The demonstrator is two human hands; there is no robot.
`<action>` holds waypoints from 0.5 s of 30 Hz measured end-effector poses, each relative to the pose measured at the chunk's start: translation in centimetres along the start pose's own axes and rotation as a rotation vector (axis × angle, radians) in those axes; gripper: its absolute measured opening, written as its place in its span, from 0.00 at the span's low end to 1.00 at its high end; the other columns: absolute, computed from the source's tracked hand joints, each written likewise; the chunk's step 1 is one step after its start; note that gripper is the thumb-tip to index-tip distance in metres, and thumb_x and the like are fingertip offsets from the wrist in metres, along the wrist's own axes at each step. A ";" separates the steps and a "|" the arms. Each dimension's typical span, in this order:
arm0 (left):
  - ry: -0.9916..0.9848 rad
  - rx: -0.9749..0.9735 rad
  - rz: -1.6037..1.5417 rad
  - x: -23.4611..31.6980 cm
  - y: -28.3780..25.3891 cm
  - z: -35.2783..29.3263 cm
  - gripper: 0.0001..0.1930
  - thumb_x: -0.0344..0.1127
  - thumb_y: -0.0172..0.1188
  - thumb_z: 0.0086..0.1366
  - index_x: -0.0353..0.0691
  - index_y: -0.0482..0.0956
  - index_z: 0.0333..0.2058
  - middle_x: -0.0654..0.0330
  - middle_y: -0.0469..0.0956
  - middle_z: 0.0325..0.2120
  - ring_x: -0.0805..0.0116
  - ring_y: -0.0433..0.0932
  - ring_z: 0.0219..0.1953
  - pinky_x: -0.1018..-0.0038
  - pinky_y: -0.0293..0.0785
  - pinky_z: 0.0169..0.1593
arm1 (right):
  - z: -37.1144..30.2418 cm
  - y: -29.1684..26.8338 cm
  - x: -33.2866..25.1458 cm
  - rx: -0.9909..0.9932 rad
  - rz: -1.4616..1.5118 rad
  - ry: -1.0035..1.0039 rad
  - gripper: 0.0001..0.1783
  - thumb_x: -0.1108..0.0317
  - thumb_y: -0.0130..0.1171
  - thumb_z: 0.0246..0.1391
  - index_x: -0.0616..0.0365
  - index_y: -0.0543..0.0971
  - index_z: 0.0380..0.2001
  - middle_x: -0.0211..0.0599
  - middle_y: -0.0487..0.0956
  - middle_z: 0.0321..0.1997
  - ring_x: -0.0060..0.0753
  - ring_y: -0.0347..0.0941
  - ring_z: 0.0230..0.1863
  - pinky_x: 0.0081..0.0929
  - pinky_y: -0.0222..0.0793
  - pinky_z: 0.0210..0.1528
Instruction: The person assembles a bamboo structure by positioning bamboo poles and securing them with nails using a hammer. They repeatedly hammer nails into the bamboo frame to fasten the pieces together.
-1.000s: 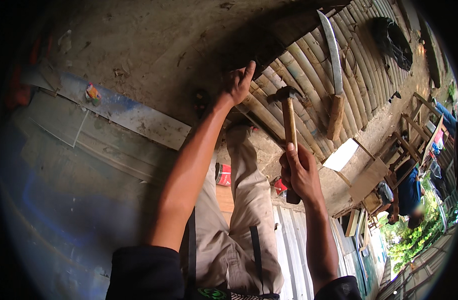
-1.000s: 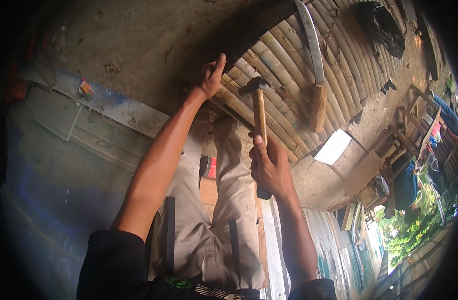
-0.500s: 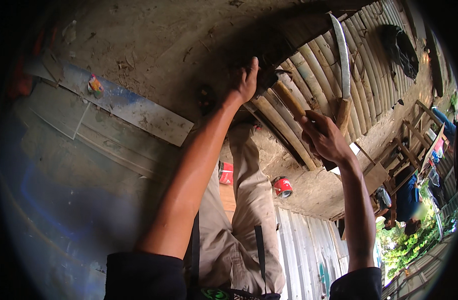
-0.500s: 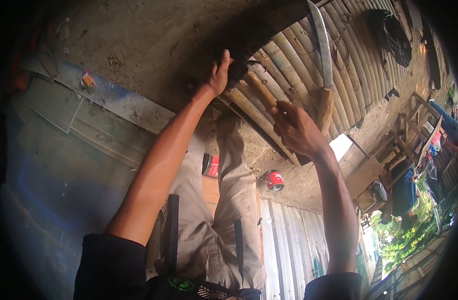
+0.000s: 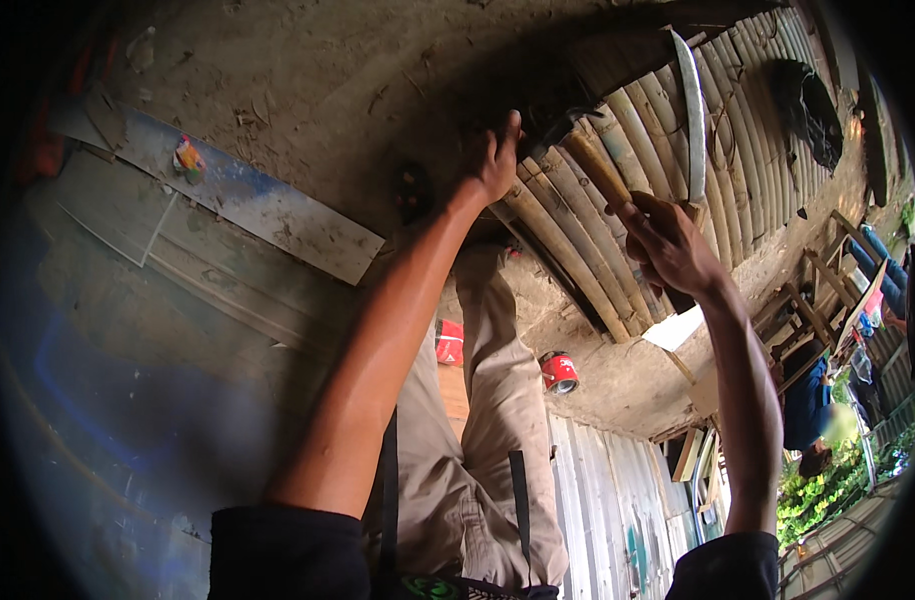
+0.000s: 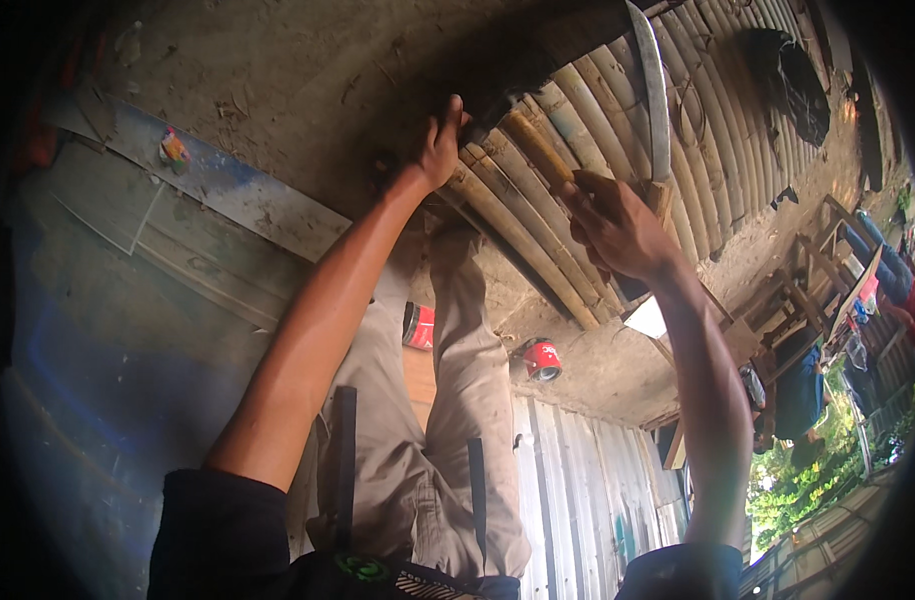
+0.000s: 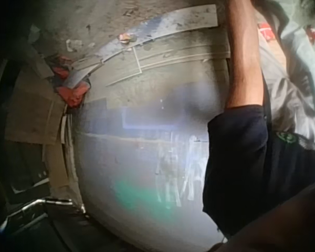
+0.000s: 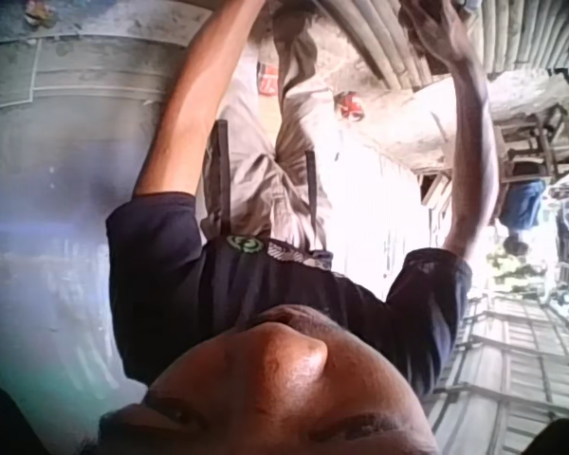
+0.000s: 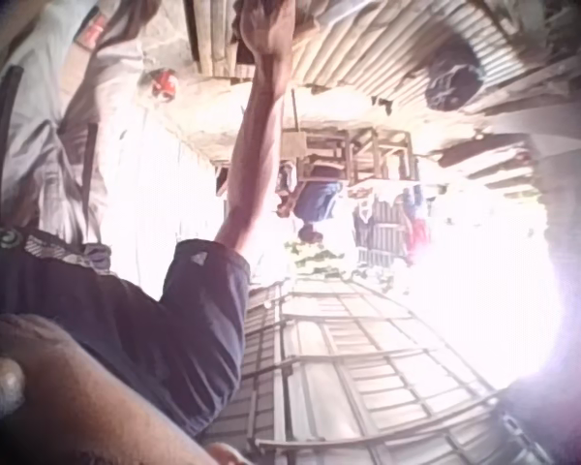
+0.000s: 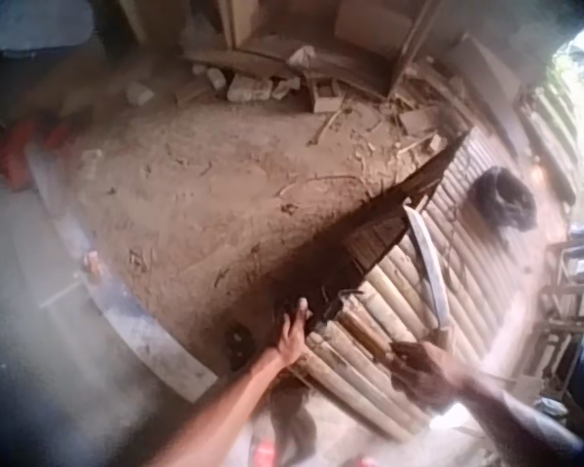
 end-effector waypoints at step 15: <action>0.063 0.014 0.004 2.0 -0.9 -1.1 0.42 0.67 0.36 0.73 0.28 0.81 0.39 0.48 0.82 0.38 0.62 0.78 0.44 0.66 0.70 0.54 | -0.5 0.9 1.7 0.041 0.058 -0.090 0.27 0.45 0.45 0.71 0.64 0.73 0.41 0.25 0.67 0.19 0.17 0.62 0.17 0.26 0.63 0.21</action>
Point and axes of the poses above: each hand's wrist, its own z-axis towards the middle knuckle, its own y-axis out of the palm, x = y × z, the point moved 8 cm from there along z, towards the middle knuckle
